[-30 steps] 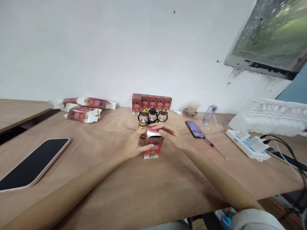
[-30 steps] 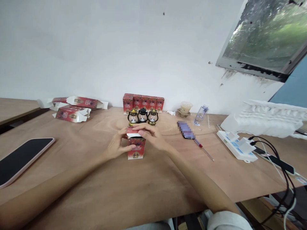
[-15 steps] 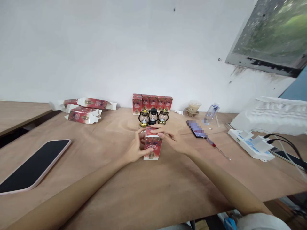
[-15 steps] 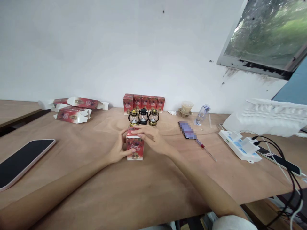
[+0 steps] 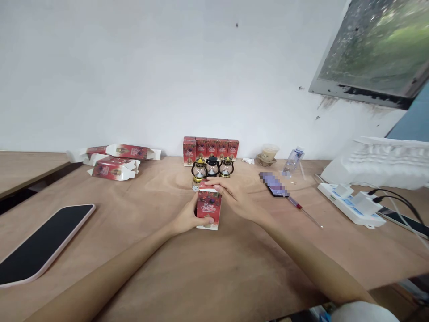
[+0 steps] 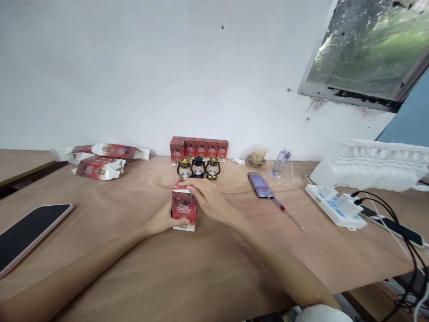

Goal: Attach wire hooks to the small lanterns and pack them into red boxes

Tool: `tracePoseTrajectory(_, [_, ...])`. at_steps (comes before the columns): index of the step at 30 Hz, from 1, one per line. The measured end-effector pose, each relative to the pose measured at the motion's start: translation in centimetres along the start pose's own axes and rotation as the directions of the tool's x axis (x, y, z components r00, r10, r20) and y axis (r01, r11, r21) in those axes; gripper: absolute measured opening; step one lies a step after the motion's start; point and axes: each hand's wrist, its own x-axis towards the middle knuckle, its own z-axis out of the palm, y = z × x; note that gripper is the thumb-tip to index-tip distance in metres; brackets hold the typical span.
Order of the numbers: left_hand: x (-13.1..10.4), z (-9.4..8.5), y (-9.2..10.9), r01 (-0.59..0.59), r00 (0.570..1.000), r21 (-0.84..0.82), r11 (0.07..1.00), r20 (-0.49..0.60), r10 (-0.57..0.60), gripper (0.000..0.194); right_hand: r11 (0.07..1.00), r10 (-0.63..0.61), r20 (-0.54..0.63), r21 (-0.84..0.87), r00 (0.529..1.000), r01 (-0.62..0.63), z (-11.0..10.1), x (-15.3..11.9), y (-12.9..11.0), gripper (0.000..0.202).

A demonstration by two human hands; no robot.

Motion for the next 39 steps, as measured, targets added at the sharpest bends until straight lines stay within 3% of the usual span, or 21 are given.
tracePoseTrajectory(12, [-0.2,0.0,1.2,0.010,0.998,0.037,0.999,0.054,-0.012,0.090,0.995,-0.056,0.061,-0.077,0.997,0.060,-0.9,-1.0,-0.2,0.034])
tracePoseTrajectory(21, [0.1,0.1,0.3,-0.010,0.999,0.027,1.000,0.046,0.008,0.090,0.977,-0.099,0.093,-0.181,0.991,0.115,-1.2,-0.2,-0.2,0.035])
tracePoseTrajectory(31, [-0.1,0.1,0.5,0.012,1.000,0.037,0.999,0.024,-0.013,0.082,0.837,-0.173,0.146,-0.500,0.974,0.223,-1.4,-1.3,0.2,0.040])
tracePoseTrajectory(36, [-0.2,0.2,0.4,-0.029,0.999,0.061,0.998,0.038,0.027,0.085,0.818,-0.205,0.082,-0.532,0.975,0.216,-0.8,-1.3,0.0,0.034])
tracePoseTrajectory(39, [-0.2,0.2,0.2,-0.072,0.997,0.090,0.993,0.028,0.070,0.080,0.841,-0.158,0.108,-0.507,0.981,0.191,-0.1,-1.2,-0.5,0.033])
